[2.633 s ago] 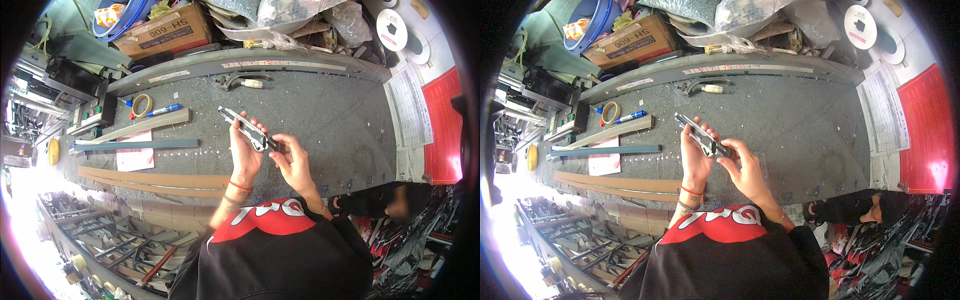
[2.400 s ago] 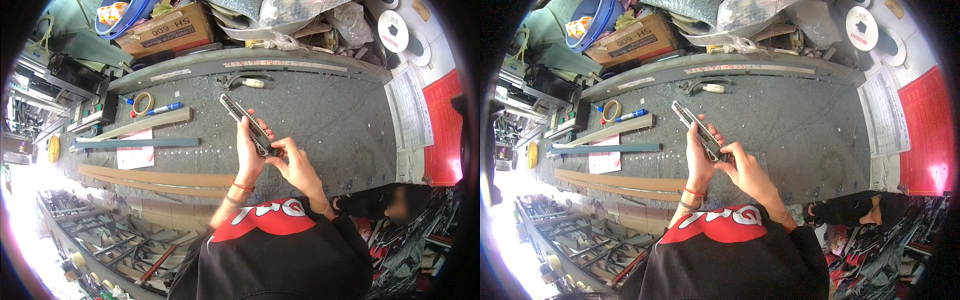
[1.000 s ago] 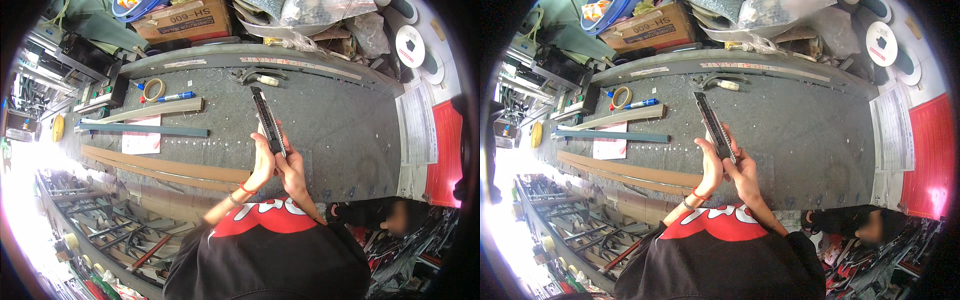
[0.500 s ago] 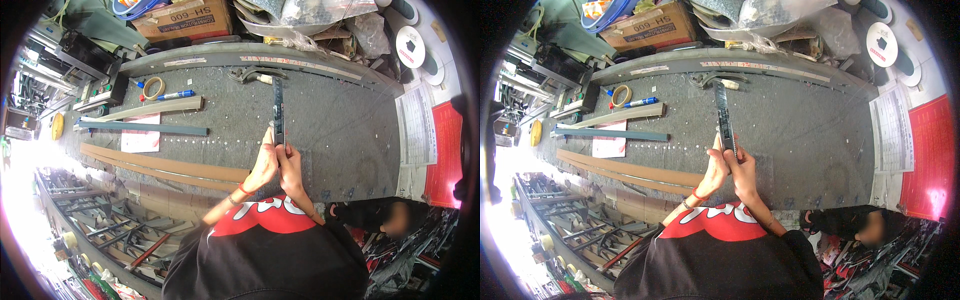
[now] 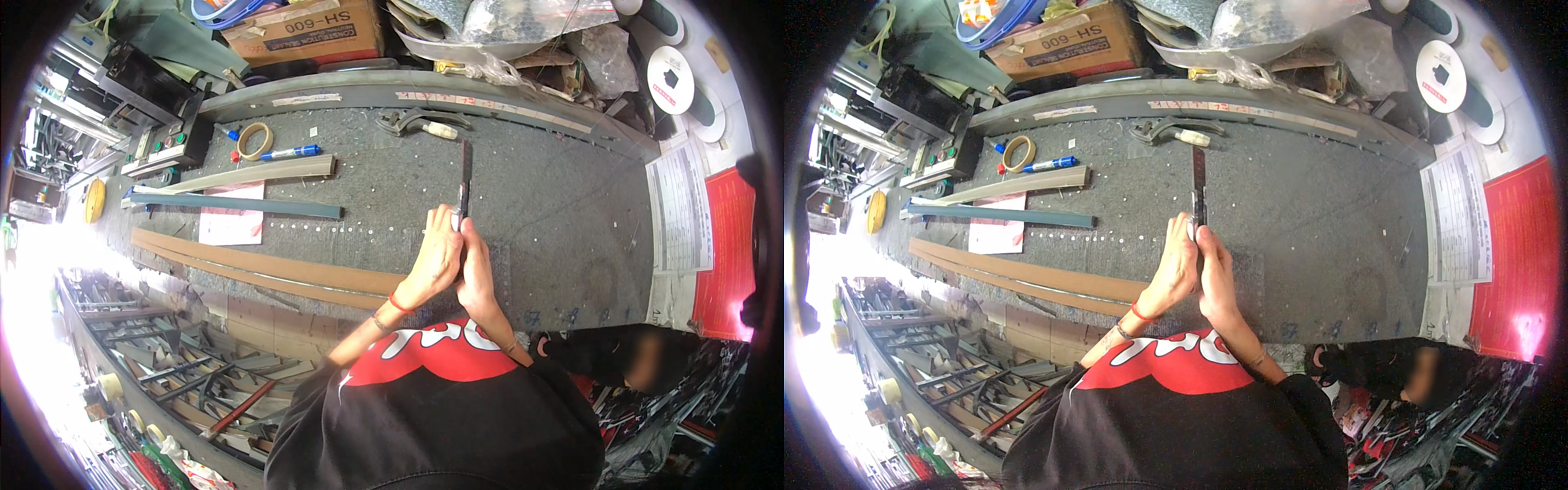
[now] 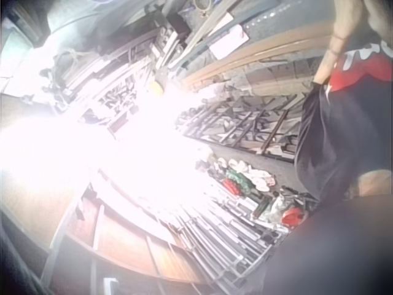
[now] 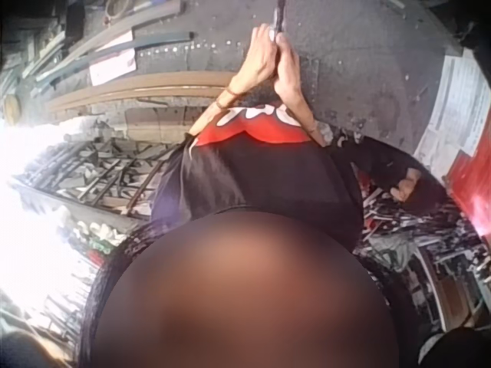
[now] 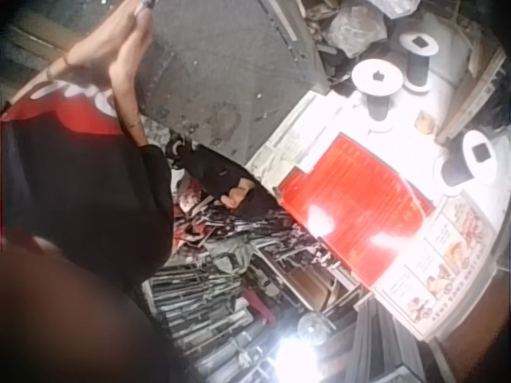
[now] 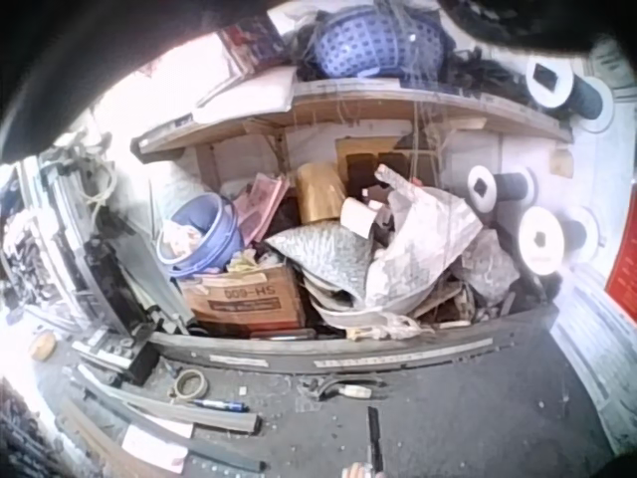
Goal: The person uses a utility knife to cut a rubber strip, then handles several metal bars. They place a bar into a machine, retrieve it, and measure and mark multiple bars with a tape measure and marker on a workbench.
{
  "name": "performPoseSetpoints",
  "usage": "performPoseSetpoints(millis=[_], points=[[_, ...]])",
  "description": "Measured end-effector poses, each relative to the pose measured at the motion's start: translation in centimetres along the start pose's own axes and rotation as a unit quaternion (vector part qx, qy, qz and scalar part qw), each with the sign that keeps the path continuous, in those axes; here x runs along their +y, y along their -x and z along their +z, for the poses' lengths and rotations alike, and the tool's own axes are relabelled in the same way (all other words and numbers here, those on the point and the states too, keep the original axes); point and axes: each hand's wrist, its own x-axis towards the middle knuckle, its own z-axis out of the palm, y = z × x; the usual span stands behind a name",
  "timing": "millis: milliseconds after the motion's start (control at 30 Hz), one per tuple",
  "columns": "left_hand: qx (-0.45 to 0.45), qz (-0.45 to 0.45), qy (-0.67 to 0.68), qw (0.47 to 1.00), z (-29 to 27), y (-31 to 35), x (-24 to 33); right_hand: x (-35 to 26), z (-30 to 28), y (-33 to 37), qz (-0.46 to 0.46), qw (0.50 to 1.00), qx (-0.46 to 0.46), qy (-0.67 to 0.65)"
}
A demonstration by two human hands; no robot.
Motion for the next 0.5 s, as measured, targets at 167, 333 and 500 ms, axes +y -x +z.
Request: performPoseSetpoints(millis=[167, 333, 500], points=[[0.033, -0.194, 0.194, 0.961, 0.2, 0.0, -0.1, 0.1, 0.0, 0.3, 0.005, 1.000, -0.017, 0.025], [0.046, -0.298, 0.207, 0.931, 0.4, -0.3, -0.3, 0.0, -1.8, 0.8, 0.030, 0.988, -0.149, -0.023], [0.051, -0.328, 0.236, 0.913, 1.3, -0.6, -1.4, 0.3, -3.7, 0.4, 0.061, 0.980, -0.180, -0.055]])
